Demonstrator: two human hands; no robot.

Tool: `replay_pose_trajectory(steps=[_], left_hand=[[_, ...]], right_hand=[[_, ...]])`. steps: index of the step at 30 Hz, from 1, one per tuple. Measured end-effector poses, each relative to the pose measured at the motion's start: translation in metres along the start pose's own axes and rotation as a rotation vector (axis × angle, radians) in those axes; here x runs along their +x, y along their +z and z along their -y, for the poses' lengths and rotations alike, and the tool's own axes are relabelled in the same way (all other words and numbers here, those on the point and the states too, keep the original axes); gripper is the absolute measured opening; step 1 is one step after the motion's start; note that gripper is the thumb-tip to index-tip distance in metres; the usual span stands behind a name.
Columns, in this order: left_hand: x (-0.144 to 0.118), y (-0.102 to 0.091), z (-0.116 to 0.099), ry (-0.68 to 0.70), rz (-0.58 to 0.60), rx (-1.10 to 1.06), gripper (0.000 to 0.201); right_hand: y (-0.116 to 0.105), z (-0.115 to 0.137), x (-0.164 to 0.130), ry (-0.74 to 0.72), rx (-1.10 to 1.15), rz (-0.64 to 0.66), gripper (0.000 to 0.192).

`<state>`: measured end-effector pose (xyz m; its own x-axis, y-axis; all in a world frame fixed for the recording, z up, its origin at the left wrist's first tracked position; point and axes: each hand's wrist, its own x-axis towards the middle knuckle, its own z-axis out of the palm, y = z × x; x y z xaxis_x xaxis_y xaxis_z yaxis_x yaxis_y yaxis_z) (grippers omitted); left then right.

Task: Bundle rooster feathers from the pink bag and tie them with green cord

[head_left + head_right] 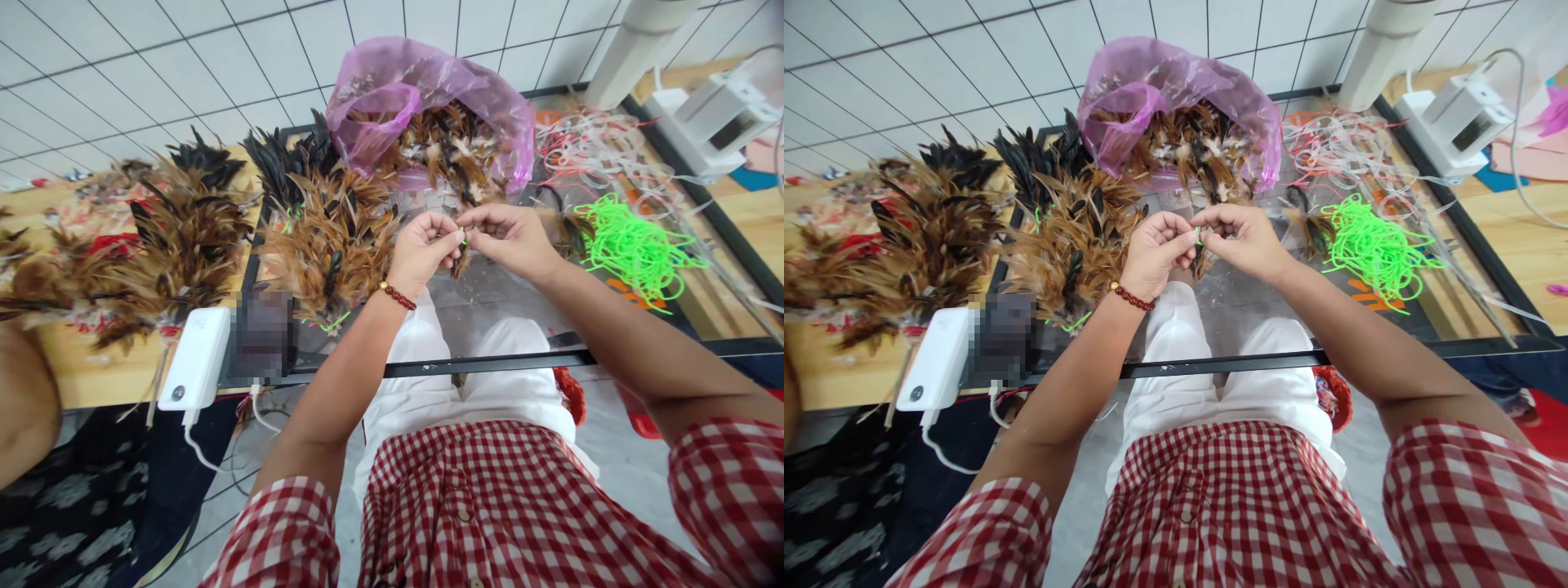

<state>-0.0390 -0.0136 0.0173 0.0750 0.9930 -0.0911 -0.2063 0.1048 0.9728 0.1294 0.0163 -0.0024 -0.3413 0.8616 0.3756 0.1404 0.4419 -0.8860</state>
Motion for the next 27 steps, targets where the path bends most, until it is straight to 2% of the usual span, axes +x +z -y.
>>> replay_pose_trajectory(steps=[5,11,18,23,27], left_hand=[[0.001,-0.001,0.0,-0.014,-0.006,-0.019,0.031],[0.003,-0.005,-0.003,-0.178,0.044,-0.134,0.024],[0.002,-0.005,-0.004,-0.242,0.053,-0.164,0.026],[0.003,-0.005,-0.003,-0.237,0.032,-0.185,0.025],[0.005,-0.006,-0.003,-0.267,0.025,-0.225,0.02]], right_hand=[[0.0,0.002,0.0,-0.077,-0.144,-0.049,0.022],[-0.002,0.009,-0.003,-0.333,-0.379,-0.094,0.016],[-0.005,0.003,-0.003,-0.296,-0.469,-0.039,0.022],[-0.004,-0.004,-0.002,-0.366,-0.533,-0.013,0.03],[-0.006,-0.008,-0.002,-0.422,-0.595,0.037,0.028]])
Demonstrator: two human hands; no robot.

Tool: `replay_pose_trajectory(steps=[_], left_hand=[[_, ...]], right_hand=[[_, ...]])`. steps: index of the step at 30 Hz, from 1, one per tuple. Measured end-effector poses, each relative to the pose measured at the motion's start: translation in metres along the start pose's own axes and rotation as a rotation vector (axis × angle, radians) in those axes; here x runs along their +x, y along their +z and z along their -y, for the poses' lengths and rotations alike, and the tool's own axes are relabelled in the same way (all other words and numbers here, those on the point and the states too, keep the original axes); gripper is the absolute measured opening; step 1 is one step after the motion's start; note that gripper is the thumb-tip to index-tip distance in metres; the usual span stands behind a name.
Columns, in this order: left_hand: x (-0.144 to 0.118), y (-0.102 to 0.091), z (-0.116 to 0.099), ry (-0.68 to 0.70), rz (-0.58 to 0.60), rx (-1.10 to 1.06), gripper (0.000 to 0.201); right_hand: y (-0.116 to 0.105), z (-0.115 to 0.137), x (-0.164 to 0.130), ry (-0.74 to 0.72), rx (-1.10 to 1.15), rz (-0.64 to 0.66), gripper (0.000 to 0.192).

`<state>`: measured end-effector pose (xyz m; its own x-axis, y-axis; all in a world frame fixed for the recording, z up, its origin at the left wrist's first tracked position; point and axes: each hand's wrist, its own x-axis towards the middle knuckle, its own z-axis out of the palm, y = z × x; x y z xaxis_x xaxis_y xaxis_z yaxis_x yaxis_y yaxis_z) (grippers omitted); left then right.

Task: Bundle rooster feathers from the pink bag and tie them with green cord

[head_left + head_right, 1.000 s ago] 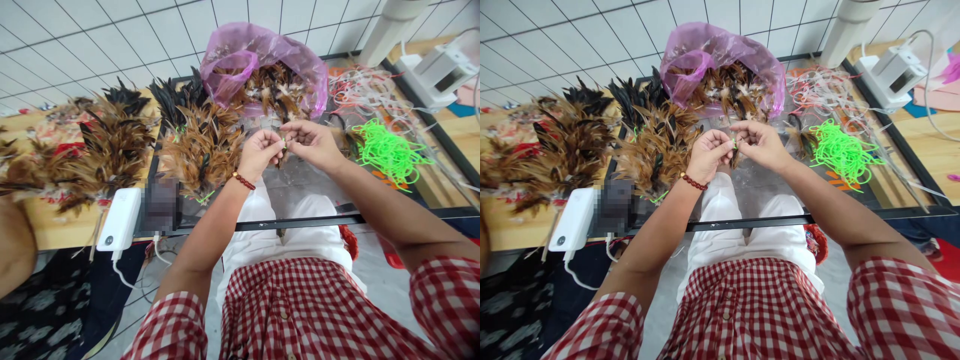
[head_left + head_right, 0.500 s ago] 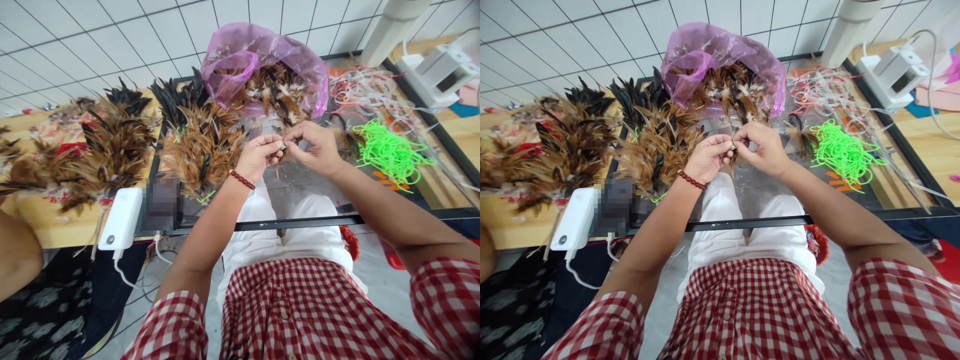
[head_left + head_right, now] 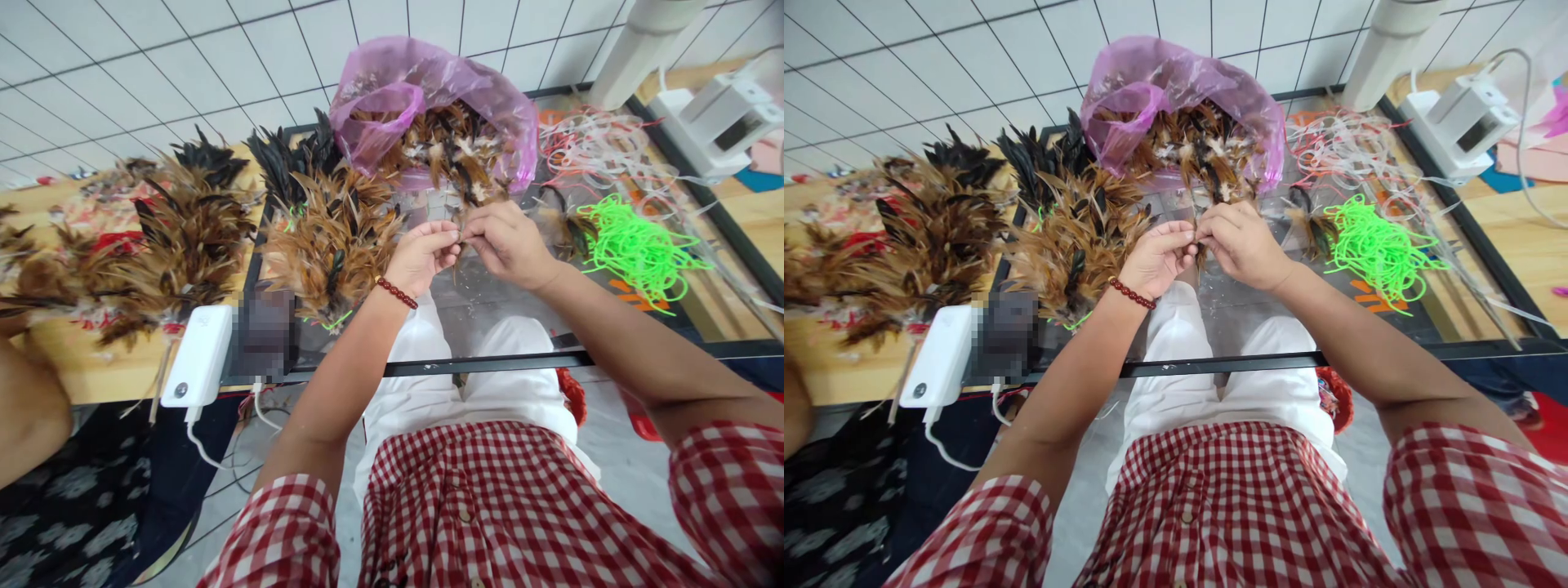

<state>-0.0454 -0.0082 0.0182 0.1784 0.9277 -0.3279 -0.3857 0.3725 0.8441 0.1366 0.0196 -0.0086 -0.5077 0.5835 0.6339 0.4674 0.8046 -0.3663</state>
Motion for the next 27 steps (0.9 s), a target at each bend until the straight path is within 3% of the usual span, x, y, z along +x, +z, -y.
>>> replay_pose_trajectory(steps=[3,8,13,17,20,22,27], left_hand=[[0.001,0.0,0.001,-0.017,-0.001,-0.014,0.018],[0.002,0.0,0.002,-0.023,-0.017,-0.017,0.019],[0.002,0.0,0.003,0.064,-0.018,0.034,0.028],[0.005,-0.002,0.007,0.151,-0.013,0.107,0.029],[0.011,-0.006,0.014,0.303,-0.028,0.242,0.029],[0.016,-0.008,0.019,0.481,-0.07,0.398,0.026],[0.018,-0.014,0.026,0.969,-0.197,0.847,0.008]], right_hand=[[0.0,-0.003,-0.001,-0.056,-0.032,0.014,0.025],[0.001,-0.001,-0.001,-0.028,-0.003,0.006,0.021],[0.0,0.005,0.001,0.075,0.077,-0.095,0.022],[-0.002,0.006,0.003,0.096,0.09,-0.071,0.02],[-0.002,0.006,0.004,0.051,0.075,-0.074,0.02],[-0.002,0.007,0.005,0.069,0.078,-0.083,0.02],[0.002,0.012,0.004,0.308,0.315,-0.078,0.027]])
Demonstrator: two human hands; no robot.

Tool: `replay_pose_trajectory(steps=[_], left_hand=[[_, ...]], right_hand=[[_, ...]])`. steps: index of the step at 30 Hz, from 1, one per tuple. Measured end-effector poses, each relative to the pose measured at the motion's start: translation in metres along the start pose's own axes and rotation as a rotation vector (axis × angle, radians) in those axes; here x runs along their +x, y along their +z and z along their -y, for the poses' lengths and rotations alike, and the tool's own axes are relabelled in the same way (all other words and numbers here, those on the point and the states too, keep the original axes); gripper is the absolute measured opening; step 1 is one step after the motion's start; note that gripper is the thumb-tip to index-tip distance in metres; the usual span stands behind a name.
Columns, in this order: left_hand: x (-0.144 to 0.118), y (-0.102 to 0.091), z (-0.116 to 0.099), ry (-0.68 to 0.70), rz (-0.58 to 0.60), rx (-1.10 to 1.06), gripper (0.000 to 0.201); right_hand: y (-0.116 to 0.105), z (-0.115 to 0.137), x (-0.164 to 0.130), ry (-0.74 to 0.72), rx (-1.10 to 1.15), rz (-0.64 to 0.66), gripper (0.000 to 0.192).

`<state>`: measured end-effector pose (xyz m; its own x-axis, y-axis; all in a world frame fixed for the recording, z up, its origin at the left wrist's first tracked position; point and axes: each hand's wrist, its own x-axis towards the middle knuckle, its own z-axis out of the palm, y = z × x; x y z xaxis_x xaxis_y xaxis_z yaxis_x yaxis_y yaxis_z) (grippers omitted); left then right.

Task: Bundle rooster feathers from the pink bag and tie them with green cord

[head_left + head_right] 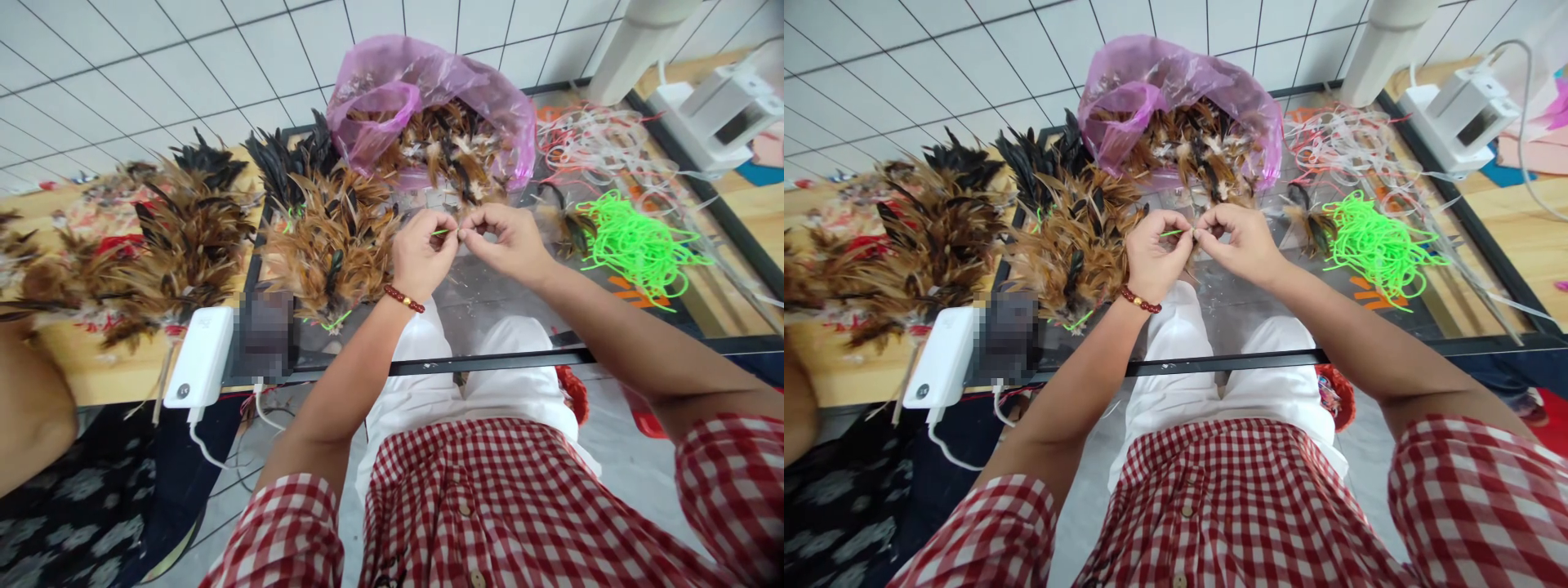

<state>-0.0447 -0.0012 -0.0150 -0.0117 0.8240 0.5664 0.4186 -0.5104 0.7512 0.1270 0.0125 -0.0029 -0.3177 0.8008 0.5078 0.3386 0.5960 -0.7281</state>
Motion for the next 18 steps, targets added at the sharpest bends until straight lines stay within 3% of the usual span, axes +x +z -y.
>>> replay_pose_trajectory(steps=[3,7,18], left_hand=[[-0.0016,-0.0025,0.003,0.159,-0.032,0.103,0.006],[-0.0012,-0.0029,0.0065,0.219,-0.082,0.094,0.007],[-0.0055,0.0017,0.0098,0.127,-0.061,0.013,0.01]], right_hand=[[0.0033,0.001,0.0003,0.132,0.29,0.015,0.035],[0.0073,0.0036,0.0025,0.276,0.567,-0.011,0.036],[0.0078,0.0008,0.004,0.3,0.532,0.009,0.039]])
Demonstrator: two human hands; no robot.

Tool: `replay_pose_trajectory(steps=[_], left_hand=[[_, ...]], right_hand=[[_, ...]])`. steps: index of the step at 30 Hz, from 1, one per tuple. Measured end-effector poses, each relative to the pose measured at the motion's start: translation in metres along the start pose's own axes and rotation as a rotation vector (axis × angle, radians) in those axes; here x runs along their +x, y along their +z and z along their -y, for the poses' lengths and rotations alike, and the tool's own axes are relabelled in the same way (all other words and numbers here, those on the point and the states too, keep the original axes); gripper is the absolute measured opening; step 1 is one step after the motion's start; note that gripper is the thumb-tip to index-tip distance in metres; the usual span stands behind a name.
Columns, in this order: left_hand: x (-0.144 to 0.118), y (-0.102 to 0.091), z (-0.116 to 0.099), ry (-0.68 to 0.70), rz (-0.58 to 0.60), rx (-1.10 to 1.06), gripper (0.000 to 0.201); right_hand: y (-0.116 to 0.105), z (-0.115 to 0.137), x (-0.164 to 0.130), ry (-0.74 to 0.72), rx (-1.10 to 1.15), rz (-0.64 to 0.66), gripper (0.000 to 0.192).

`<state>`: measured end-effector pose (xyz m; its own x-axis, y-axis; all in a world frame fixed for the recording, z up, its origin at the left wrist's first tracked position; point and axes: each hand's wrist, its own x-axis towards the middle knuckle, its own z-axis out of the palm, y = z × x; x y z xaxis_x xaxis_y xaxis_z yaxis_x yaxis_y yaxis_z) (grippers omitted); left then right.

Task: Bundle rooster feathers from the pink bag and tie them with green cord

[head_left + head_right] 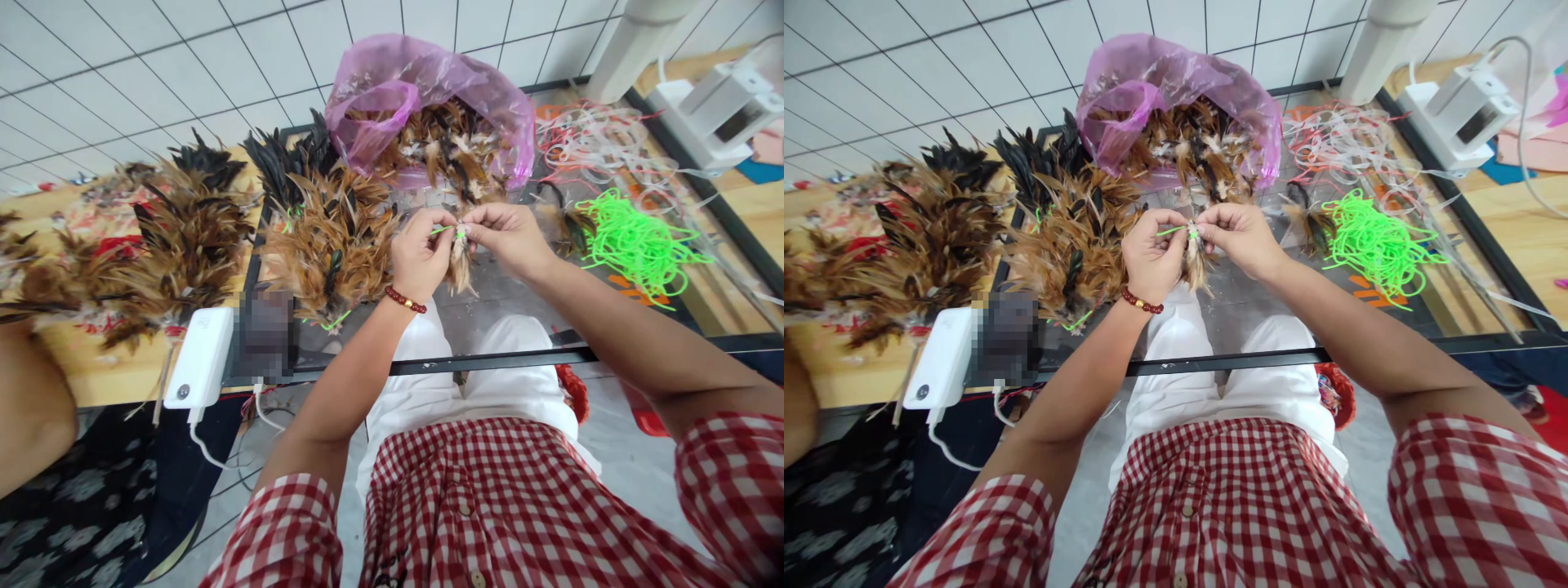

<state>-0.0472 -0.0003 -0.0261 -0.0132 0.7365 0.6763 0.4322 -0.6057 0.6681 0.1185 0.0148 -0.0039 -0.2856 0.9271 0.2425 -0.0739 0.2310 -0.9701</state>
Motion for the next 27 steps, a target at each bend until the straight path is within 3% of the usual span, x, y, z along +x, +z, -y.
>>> replay_pose_trajectory(steps=[4,12,23,25,27], left_hand=[[-0.001,0.004,0.003,-0.031,-0.003,-0.069,0.014],[0.001,0.008,0.007,-0.138,-0.044,-0.204,0.023],[0.007,0.003,0.014,-0.262,-0.025,-0.197,0.013],[0.006,0.003,0.013,-0.246,0.014,-0.162,0.013],[0.005,0.003,0.009,-0.199,0.073,-0.123,0.027]], right_hand=[[-0.001,-0.002,0.001,-0.012,0.045,0.038,0.043],[-0.007,-0.008,0.006,-0.062,0.0,-0.177,0.025],[-0.008,-0.004,0.006,-0.148,-0.092,-0.287,0.027],[-0.008,0.001,0.004,-0.169,-0.121,-0.259,0.027],[-0.008,0.007,0.001,-0.17,-0.168,-0.2,0.03]])
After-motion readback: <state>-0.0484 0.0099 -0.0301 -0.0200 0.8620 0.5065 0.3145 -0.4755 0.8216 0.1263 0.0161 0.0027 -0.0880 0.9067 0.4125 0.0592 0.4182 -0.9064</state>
